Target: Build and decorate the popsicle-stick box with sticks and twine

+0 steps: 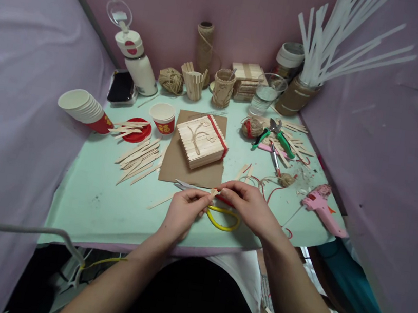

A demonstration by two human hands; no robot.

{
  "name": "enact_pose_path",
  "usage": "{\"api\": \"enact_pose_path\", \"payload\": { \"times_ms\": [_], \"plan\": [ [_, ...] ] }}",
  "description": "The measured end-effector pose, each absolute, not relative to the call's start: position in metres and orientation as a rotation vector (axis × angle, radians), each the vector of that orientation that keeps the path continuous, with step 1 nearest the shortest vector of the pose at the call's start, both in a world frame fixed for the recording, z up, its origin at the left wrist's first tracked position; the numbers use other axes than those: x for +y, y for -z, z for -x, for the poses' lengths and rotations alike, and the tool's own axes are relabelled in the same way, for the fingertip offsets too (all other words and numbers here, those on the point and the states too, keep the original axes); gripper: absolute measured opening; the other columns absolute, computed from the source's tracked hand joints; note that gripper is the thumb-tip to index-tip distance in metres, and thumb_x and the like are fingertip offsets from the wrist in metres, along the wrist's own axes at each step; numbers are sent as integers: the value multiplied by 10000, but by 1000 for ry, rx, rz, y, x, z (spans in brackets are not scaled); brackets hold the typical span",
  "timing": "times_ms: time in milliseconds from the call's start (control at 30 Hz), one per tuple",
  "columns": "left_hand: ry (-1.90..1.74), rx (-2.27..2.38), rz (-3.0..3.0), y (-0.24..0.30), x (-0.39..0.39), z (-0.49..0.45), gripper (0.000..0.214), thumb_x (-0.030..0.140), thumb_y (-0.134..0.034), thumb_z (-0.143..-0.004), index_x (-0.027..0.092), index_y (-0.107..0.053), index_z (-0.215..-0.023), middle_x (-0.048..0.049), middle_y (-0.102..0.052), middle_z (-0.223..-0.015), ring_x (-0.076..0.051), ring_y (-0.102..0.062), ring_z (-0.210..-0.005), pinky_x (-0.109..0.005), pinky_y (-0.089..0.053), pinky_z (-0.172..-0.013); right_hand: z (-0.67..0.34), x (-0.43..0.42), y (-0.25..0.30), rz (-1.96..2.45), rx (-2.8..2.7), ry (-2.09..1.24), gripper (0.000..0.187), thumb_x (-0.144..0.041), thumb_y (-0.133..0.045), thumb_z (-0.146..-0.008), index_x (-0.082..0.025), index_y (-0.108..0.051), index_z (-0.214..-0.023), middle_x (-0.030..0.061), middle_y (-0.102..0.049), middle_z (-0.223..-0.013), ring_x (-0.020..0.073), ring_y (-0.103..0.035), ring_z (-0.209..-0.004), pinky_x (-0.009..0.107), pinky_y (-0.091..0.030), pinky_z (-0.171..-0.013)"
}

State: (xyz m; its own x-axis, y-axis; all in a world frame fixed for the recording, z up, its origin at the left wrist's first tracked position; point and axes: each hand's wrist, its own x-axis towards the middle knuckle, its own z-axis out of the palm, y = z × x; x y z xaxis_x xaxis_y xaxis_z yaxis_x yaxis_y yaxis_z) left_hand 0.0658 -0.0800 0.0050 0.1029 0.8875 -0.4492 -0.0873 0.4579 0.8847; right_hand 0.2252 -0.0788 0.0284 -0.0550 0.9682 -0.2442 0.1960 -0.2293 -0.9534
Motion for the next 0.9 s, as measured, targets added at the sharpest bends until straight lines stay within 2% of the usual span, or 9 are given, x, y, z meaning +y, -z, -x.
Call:
{"api": "enact_pose_path", "payload": {
  "times_ms": [433, 900],
  "plan": [
    [-819, 1215, -708, -6, -79, -66, 296, 373, -793, -579, 105, -691, -648, -31, -618, -582, -53, -435, -472, -207, -330, -463, -213, -83, -12, 1506, -1148, -1361, 211, -388, -639, -736, -181, -671, -711, 6, -632, -669, 139, -535, -637, 242, -411, -589],
    [-801, 1218, -707, -5, -79, -65, 253, 332, -770, -609, 101, -678, -647, -17, -598, -559, -47, -429, -457, -199, -301, -445, -211, -85, -5, 1503, -1104, -1372, 213, -392, -641, -735, -180, -665, -733, 28, -663, -724, 157, -564, -678, 276, -433, -650]
  ]
}}
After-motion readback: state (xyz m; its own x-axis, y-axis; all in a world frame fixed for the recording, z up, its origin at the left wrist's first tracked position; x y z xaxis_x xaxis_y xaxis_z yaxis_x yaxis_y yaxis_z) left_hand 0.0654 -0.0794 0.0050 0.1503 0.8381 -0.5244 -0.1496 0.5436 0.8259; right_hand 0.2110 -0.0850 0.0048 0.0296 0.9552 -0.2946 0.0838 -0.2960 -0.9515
